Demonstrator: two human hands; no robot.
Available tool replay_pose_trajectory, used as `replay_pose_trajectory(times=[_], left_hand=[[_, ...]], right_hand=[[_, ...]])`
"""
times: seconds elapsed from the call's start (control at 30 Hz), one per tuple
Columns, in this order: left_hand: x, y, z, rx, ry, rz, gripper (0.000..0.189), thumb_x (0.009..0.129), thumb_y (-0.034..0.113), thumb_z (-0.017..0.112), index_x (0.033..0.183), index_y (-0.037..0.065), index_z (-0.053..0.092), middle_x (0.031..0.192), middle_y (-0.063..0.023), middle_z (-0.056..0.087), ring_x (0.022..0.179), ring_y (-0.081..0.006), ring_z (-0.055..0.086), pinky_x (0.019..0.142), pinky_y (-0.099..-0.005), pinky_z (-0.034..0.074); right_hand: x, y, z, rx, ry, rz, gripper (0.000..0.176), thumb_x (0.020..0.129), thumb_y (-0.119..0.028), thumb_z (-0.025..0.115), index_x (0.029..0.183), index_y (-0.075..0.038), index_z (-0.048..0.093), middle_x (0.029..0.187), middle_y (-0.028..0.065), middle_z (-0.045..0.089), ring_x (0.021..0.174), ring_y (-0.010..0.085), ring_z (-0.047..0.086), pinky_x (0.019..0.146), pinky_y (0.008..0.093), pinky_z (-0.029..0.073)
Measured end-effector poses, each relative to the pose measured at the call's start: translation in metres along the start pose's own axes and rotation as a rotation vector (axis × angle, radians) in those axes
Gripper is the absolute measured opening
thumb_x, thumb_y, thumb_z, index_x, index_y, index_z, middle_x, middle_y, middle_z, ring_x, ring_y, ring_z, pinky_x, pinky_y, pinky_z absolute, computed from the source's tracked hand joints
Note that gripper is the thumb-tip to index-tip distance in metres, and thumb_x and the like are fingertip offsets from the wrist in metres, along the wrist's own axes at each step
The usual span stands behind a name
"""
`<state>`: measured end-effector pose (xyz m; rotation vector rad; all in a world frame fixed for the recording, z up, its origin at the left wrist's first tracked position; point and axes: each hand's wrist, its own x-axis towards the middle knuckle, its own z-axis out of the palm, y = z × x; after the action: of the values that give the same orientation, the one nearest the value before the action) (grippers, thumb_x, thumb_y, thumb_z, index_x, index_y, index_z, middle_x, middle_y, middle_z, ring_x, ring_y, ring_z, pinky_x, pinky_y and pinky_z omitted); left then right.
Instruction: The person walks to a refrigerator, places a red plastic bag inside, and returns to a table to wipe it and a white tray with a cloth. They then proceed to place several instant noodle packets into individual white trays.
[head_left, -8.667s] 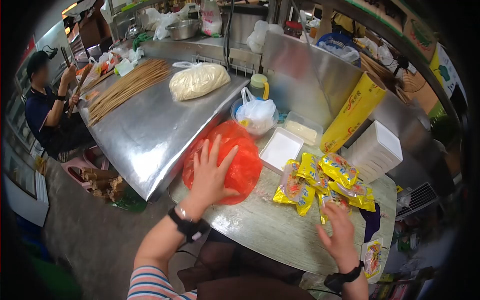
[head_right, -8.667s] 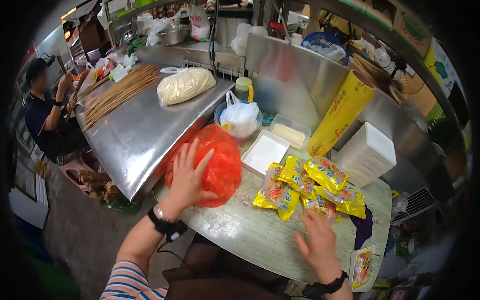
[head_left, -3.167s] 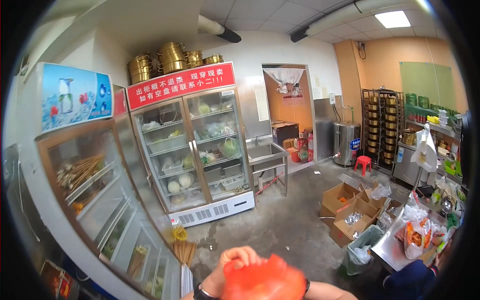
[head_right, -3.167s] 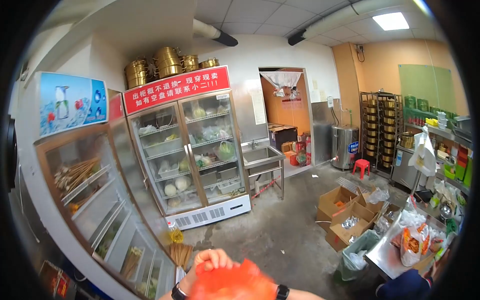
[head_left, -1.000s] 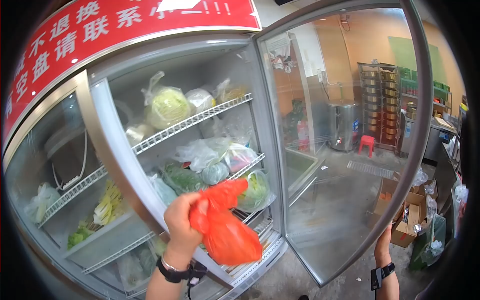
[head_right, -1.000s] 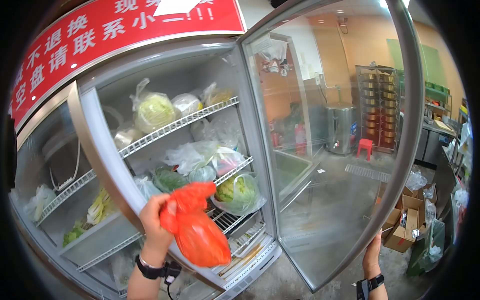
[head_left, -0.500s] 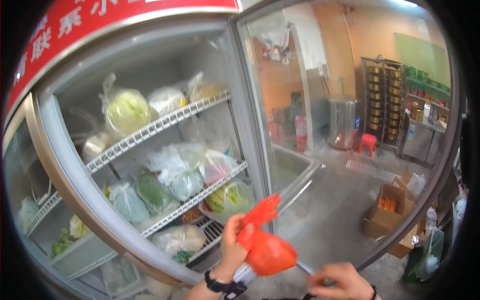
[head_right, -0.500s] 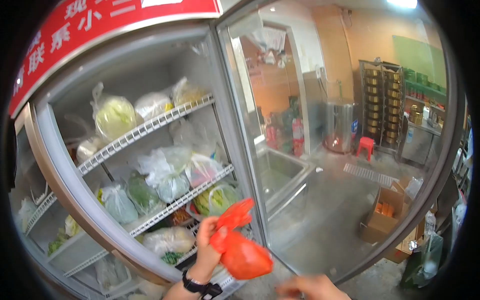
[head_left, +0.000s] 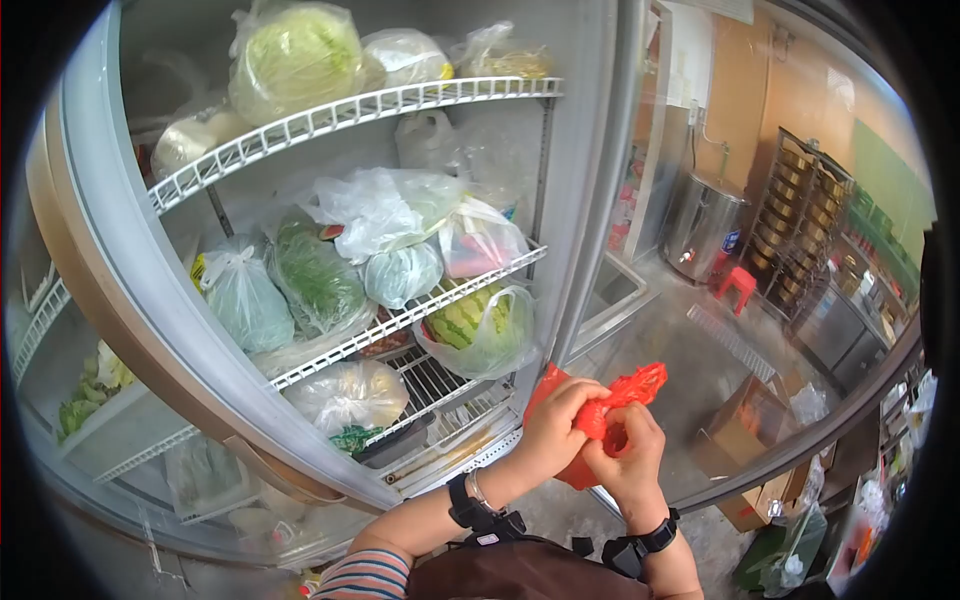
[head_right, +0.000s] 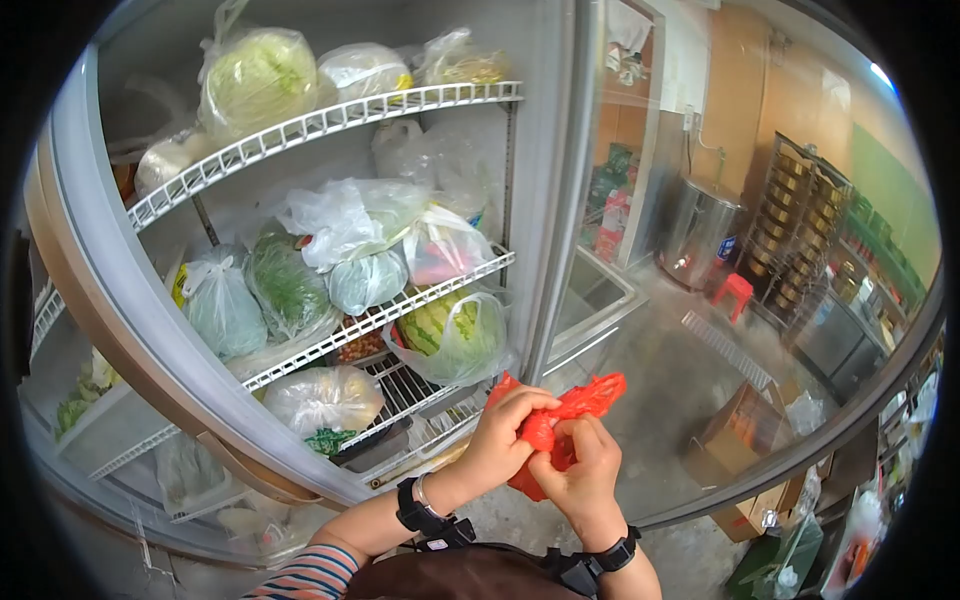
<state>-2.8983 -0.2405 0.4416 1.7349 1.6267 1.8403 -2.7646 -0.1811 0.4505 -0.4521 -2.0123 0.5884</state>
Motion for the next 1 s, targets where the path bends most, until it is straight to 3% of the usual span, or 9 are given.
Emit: replay_pose_trajectory(times=[0.07, 0.17, 0.23, 0.3, 0.33, 0.47, 0.57, 0.83, 1.0], left_hand=[[-0.006, -0.003, -0.009, 0.048, -0.006, 0.049, 0.032, 0.076, -0.007, 0.063, 0.108, 0.000, 0.061, 0.109, -0.0152, 0.064, 0.103, -0.0322, 0.063, 0.091, -0.0376, 0.051], [-0.015, -0.019, -0.017, 0.019, 0.031, -0.020, 0.031, 0.077, -0.007, 0.063, 0.107, 0.000, 0.062, 0.108, -0.0154, 0.065, 0.102, -0.0324, 0.064, 0.091, -0.0373, 0.051], [-0.023, -0.023, -0.022, 0.008, 0.020, -0.078, 0.028, 0.079, -0.007, 0.064, 0.107, 0.001, 0.061, 0.107, -0.0133, 0.066, 0.102, -0.0261, 0.065, 0.090, -0.0358, 0.051], [-0.032, -0.032, -0.025, -0.215, -0.038, -0.282, 0.023, 0.085, -0.006, 0.063, 0.106, 0.002, 0.062, 0.110, -0.0087, 0.066, 0.104, -0.0164, 0.063, 0.090, -0.0329, 0.051], [-0.034, -0.038, -0.021, -0.436, 0.057, -0.310, 0.021, 0.089, -0.003, 0.062, 0.110, 0.002, 0.062, 0.109, -0.0040, 0.065, 0.103, -0.0095, 0.060, 0.087, -0.0285, 0.050], [-0.036, -0.052, -0.028, -0.543, -0.112, -0.539, 0.026, 0.095, 0.005, 0.061, 0.121, 0.002, 0.059, 0.103, 0.0004, 0.063, 0.094, -0.0060, 0.058, 0.084, -0.0228, 0.048], [-0.040, -0.053, -0.032, -0.662, -0.125, -0.602, 0.024, 0.097, 0.008, 0.060, 0.120, 0.003, 0.060, 0.103, 0.0012, 0.063, 0.092, -0.0050, 0.056, 0.082, -0.0222, 0.047], [-0.043, -0.052, -0.014, -0.773, -0.024, -0.554, 0.031, 0.097, 0.011, 0.062, 0.127, 0.006, 0.055, 0.103, 0.0006, 0.061, 0.081, -0.0044, 0.051, 0.072, -0.0202, 0.042], [-0.037, -0.023, -0.017, -0.910, -0.181, -0.619, 0.043, 0.097, 0.010, 0.059, 0.138, 0.008, 0.043, 0.116, -0.0044, 0.059, 0.104, -0.0111, 0.057, 0.091, -0.0277, 0.048]], right_hand=[[0.003, -0.002, 0.009, 0.007, 0.038, 0.023, 0.016, 0.067, -0.001, 0.068, 0.079, -0.002, 0.058, 0.078, 0.0081, 0.055, 0.060, 0.0182, 0.056, 0.052, 0.0293, 0.044], [0.005, 0.004, 0.026, 0.056, 0.043, 0.080, 0.016, 0.067, 0.000, 0.068, 0.079, -0.001, 0.057, 0.083, 0.0083, 0.055, 0.066, 0.0168, 0.057, 0.054, 0.0289, 0.044], [0.005, 0.012, 0.036, 0.084, 0.051, 0.102, 0.014, 0.069, 0.002, 0.066, 0.079, -0.001, 0.056, 0.089, 0.0090, 0.057, 0.072, 0.0164, 0.058, 0.056, 0.0275, 0.045], [0.003, 0.015, 0.043, 0.176, 0.028, 0.172, 0.013, 0.071, 0.003, 0.064, 0.079, -0.001, 0.055, 0.091, 0.0096, 0.060, 0.071, 0.0168, 0.058, 0.058, 0.0265, 0.047], [0.002, 0.016, 0.045, 0.174, 0.022, 0.180, 0.013, 0.071, 0.003, 0.064, 0.079, -0.001, 0.055, 0.091, 0.0096, 0.060, 0.071, 0.0168, 0.058, 0.058, 0.0265, 0.047], [0.000, 0.022, 0.047, 0.209, -0.062, 0.157, 0.014, 0.072, 0.005, 0.065, 0.081, 0.000, 0.055, 0.095, 0.0113, 0.063, 0.072, 0.0174, 0.061, 0.060, 0.0267, 0.049], [0.003, 0.019, 0.047, 0.167, -0.087, 0.050, 0.016, 0.073, 0.006, 0.066, 0.084, 0.001, 0.056, 0.094, 0.0112, 0.064, 0.073, 0.0181, 0.062, 0.062, 0.0283, 0.051], [0.002, 0.026, 0.028, 0.246, -0.136, 0.213, 0.012, 0.077, 0.005, 0.066, 0.086, 0.001, 0.059, 0.096, 0.0121, 0.067, 0.081, 0.0203, 0.067, 0.068, 0.0289, 0.054], [-0.009, 0.043, 0.017, 0.340, -0.205, 0.303, 0.011, 0.077, 0.004, 0.066, 0.086, 0.000, 0.060, 0.098, 0.0121, 0.068, 0.086, 0.0242, 0.067, 0.078, 0.0342, 0.055]])
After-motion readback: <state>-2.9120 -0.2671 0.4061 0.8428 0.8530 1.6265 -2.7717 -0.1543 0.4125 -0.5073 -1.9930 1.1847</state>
